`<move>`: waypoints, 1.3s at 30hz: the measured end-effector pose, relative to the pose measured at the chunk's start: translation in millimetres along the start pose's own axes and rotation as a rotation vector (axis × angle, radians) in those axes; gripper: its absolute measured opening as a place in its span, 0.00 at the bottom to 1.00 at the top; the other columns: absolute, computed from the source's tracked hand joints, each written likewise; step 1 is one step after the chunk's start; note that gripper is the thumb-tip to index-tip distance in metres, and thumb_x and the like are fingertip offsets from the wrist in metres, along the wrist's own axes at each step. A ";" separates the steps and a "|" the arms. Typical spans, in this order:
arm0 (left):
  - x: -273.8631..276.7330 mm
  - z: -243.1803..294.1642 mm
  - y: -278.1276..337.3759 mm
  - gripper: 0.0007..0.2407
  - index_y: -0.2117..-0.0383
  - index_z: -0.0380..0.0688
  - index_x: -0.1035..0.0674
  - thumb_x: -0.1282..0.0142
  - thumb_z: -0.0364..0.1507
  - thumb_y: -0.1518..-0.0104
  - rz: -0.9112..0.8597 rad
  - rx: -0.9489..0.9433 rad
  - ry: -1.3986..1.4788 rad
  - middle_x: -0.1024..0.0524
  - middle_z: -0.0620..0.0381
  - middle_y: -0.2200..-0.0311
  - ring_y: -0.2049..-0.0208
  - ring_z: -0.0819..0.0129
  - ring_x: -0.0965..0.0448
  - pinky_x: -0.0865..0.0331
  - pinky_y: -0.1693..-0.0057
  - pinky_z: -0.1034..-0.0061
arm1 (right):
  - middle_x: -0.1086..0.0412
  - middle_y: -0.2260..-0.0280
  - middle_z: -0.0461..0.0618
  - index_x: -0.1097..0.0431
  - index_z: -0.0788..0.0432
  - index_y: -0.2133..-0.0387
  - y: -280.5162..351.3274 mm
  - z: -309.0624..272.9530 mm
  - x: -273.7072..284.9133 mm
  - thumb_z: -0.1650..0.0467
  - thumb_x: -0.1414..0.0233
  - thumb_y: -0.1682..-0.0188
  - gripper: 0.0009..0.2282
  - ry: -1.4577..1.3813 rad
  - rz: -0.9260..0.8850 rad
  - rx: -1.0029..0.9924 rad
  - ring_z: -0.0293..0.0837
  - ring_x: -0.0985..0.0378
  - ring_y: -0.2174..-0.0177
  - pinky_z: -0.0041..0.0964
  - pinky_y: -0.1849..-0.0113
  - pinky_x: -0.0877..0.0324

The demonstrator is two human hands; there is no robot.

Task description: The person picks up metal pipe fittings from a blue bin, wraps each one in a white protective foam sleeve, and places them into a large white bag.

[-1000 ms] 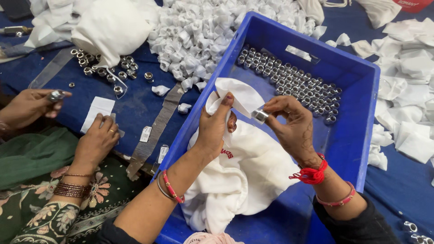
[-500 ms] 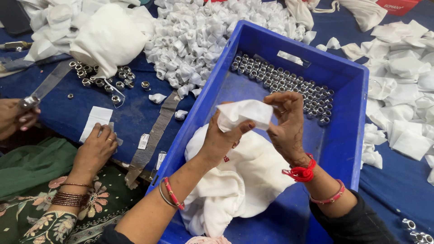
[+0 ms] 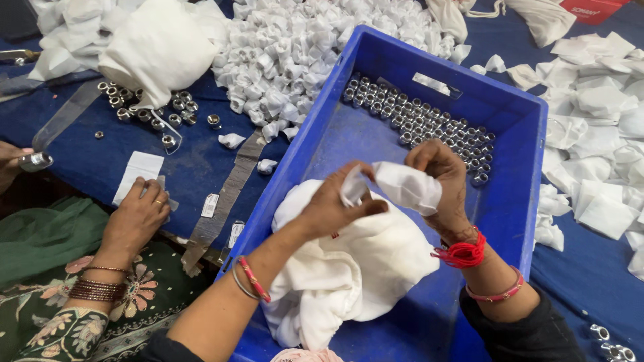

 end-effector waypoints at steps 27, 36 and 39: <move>14.8 15.9 9.6 0.14 0.54 0.43 0.29 0.56 0.41 0.28 0.356 -0.293 -0.014 0.28 0.57 0.59 0.56 0.74 0.27 0.32 0.47 0.78 | 0.48 0.36 0.54 0.37 0.63 0.41 14.7 4.2 -56.6 0.68 0.49 0.45 0.19 0.283 -0.346 -0.334 0.45 0.31 0.49 0.40 0.50 0.28; 6.1 13.3 11.4 0.15 0.53 0.43 0.29 0.53 0.42 0.31 0.310 -0.175 0.082 0.27 0.58 0.65 0.63 0.76 0.27 0.32 0.55 0.79 | 0.28 0.55 0.53 0.32 0.65 0.58 11.9 9.1 -31.2 0.79 0.42 0.50 0.09 0.133 0.001 -0.201 0.42 0.21 0.55 0.36 0.55 0.18; 7.1 13.1 10.5 0.14 0.52 0.42 0.29 0.53 0.41 0.31 0.304 -0.184 0.095 0.29 0.59 0.65 0.64 0.76 0.30 0.34 0.56 0.79 | 0.30 0.53 0.53 0.32 0.65 0.56 9.5 -0.6 -42.1 0.79 0.42 0.50 0.10 0.145 0.009 -0.107 0.44 0.22 0.53 0.37 0.53 0.19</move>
Point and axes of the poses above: each hand's wrist, its own y-axis away from the middle knuckle, its own x-axis out of the back of the hand, z = x × y, the point moved 6 cm from there along -y, towards the middle knuckle
